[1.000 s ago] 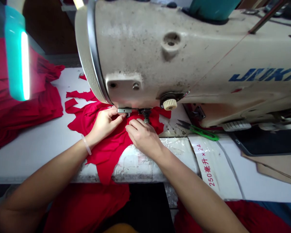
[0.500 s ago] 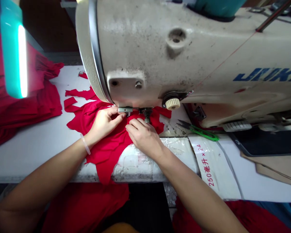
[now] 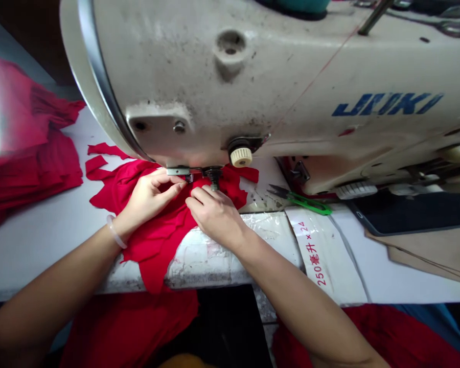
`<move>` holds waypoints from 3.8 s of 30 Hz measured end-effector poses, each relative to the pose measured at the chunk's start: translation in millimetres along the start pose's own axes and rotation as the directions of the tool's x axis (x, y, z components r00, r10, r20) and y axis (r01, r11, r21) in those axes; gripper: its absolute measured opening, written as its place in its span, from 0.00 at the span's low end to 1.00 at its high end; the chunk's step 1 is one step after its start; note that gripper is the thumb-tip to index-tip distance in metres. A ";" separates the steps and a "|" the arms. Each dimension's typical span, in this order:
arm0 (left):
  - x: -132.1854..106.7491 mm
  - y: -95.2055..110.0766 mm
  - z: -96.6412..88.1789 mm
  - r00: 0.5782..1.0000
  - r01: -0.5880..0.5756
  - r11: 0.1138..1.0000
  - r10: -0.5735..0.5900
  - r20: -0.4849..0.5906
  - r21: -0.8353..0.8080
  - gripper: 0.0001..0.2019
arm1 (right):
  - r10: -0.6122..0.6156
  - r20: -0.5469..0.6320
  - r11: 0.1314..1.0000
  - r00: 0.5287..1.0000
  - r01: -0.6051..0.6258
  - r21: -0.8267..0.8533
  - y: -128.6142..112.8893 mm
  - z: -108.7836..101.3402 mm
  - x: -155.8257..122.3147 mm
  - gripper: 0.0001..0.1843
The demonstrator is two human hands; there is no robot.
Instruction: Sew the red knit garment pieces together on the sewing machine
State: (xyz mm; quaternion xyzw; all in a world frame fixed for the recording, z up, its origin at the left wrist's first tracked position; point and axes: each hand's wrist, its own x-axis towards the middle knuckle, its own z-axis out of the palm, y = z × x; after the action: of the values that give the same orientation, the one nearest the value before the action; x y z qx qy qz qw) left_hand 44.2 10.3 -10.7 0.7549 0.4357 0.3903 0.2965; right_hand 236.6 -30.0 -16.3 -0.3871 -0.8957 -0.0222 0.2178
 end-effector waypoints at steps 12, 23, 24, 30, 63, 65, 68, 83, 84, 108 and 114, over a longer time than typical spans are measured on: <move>1.6 -2.8 0.7 0.999 0.025 0.996 -0.024 0.022 -0.080 0.07 | -0.003 -0.004 1.000 1.000 0.003 -0.013 -0.1 -0.9 -0.3 0.11; 3.7 -2.7 -0.6 1.000 0.002 0.999 -0.001 0.028 -0.054 0.06 | -0.011 -0.016 1.000 1.000 0.011 0.000 0.0 0.5 -0.3 0.11; 4.0 -3.0 -0.8 0.999 0.004 0.998 -0.002 0.035 -0.056 0.07 | -0.011 -0.016 1.000 1.000 0.011 0.000 0.0 0.5 -0.2 0.11; 4.8 -3.3 -1.9 0.998 0.024 0.998 -0.020 0.061 -0.065 0.08 | -0.001 0.000 1.000 1.000 0.001 0.025 0.5 0.4 0.7 0.12; 1.7 -3.3 8.5 0.996 0.030 0.998 -0.025 -0.086 0.057 0.06 | -0.016 -0.008 1.000 1.000 0.016 -0.008 -0.6 0.7 0.6 0.12; 2.0 -3.5 8.7 0.996 0.029 0.998 -0.023 -0.087 0.061 0.07 | -0.017 -0.010 1.000 1.000 0.017 -0.009 -0.5 1.0 0.6 0.12; 2.4 -3.7 9.1 0.996 0.019 0.998 -0.013 -0.090 0.063 0.07 | -0.017 -0.014 1.000 1.000 0.017 -0.009 -0.6 1.5 0.6 0.12; 3.0 -4.8 9.5 0.995 0.010 0.998 -0.005 -0.097 0.054 0.07 | -0.022 -0.026 1.000 0.999 0.021 -0.021 -0.1 1.5 1.3 0.11; 2.9 -4.8 9.5 0.995 0.009 0.999 -0.004 -0.097 0.054 0.07 | -0.021 -0.026 1.000 0.999 0.021 -0.019 -0.1 1.7 1.4 0.11; 4.0 -7.3 9.2 0.995 0.017 0.997 -0.010 -0.096 0.073 0.07 | -0.003 -0.010 1.000 1.000 0.003 -0.008 -0.6 2.7 1.6 0.12; 4.5 -6.8 9.0 0.995 0.014 0.998 -0.008 -0.099 0.058 0.07 | -0.001 -0.012 1.000 1.000 0.001 -0.001 -0.3 2.8 1.3 0.11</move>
State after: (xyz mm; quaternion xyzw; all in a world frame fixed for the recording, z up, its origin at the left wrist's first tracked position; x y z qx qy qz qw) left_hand 50.3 16.4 -19.2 0.7406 0.4653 0.4126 0.2546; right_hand 234.5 -28.7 -18.3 -0.3864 -0.8946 -0.0253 0.2230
